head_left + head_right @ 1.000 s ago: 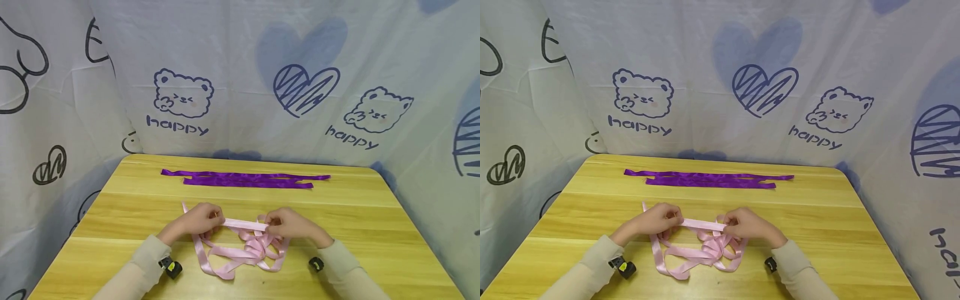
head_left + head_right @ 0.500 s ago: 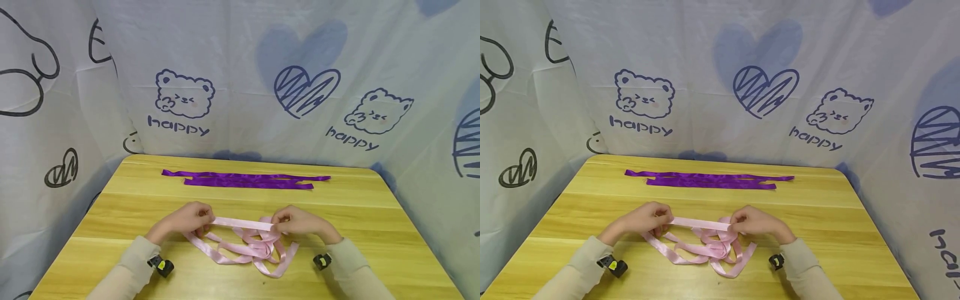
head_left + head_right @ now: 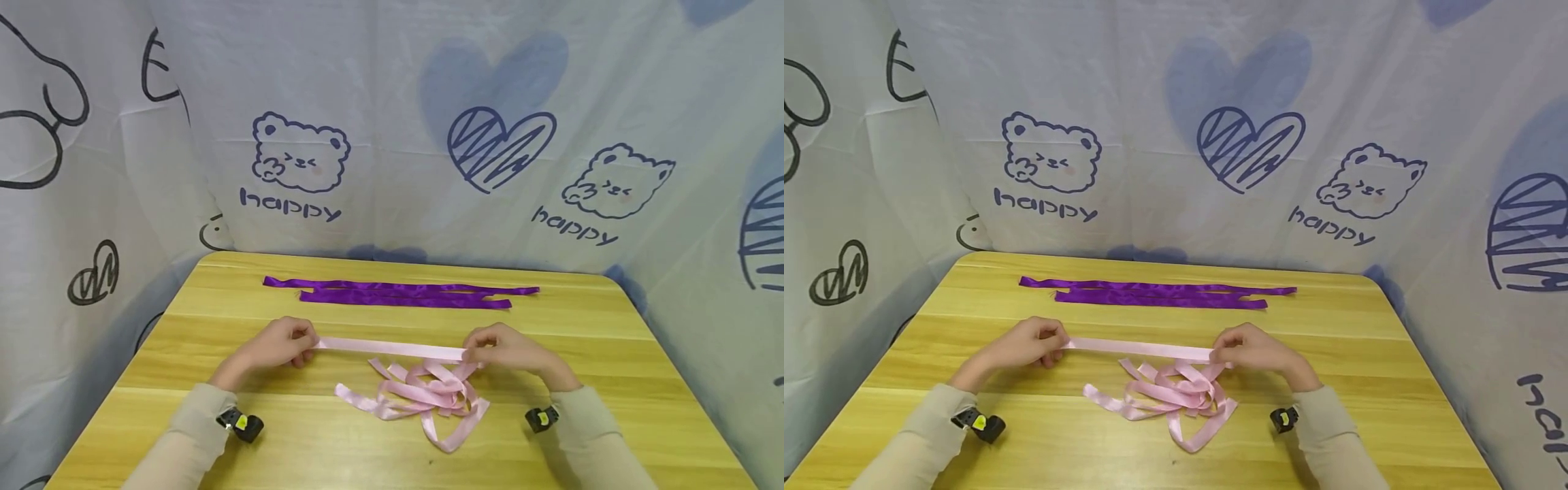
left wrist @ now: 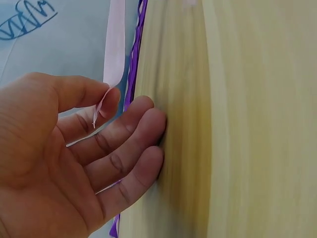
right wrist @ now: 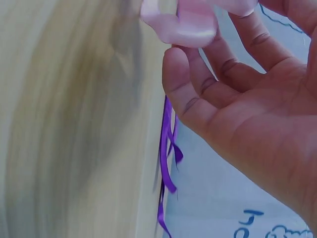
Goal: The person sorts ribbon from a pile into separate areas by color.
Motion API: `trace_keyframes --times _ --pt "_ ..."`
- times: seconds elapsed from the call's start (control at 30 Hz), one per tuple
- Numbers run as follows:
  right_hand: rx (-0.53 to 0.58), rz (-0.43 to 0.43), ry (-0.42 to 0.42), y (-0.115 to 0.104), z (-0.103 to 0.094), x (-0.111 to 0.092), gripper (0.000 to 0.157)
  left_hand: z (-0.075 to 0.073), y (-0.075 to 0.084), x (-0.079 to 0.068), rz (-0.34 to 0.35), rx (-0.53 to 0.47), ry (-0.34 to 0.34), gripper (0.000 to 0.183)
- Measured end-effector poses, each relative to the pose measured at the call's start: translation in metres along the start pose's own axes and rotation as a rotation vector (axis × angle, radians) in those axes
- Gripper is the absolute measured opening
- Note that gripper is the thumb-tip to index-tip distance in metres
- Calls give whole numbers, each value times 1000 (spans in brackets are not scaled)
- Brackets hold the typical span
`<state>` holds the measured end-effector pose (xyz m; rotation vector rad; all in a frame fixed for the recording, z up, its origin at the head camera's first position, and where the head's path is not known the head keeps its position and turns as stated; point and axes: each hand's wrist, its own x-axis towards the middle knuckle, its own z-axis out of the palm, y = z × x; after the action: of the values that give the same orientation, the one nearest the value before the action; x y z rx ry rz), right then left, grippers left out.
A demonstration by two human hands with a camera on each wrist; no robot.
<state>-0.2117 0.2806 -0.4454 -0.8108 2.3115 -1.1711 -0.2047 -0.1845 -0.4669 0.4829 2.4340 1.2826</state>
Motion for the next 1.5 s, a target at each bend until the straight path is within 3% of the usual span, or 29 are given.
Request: trace_keyframes --times 0.33,0.87,1.07,1.4,1.5 --pt "-43 85 84 7 -22 -19 20 -18 -8 -10 -33 35 57 19" --pt "6 243 252 27 -53 -45 29 -37 -19 -20 -101 181 164 19" --pt "-91 332 325 33 -59 -52 30 -42 -25 -20 -114 280 214 21" --pt "-219 499 369 45 -55 -56 30 -39 -30 -17 -110 444 288 16" --pt "-259 511 366 49 -54 -57 30 -38 -30 -16 -128 468 311 17"
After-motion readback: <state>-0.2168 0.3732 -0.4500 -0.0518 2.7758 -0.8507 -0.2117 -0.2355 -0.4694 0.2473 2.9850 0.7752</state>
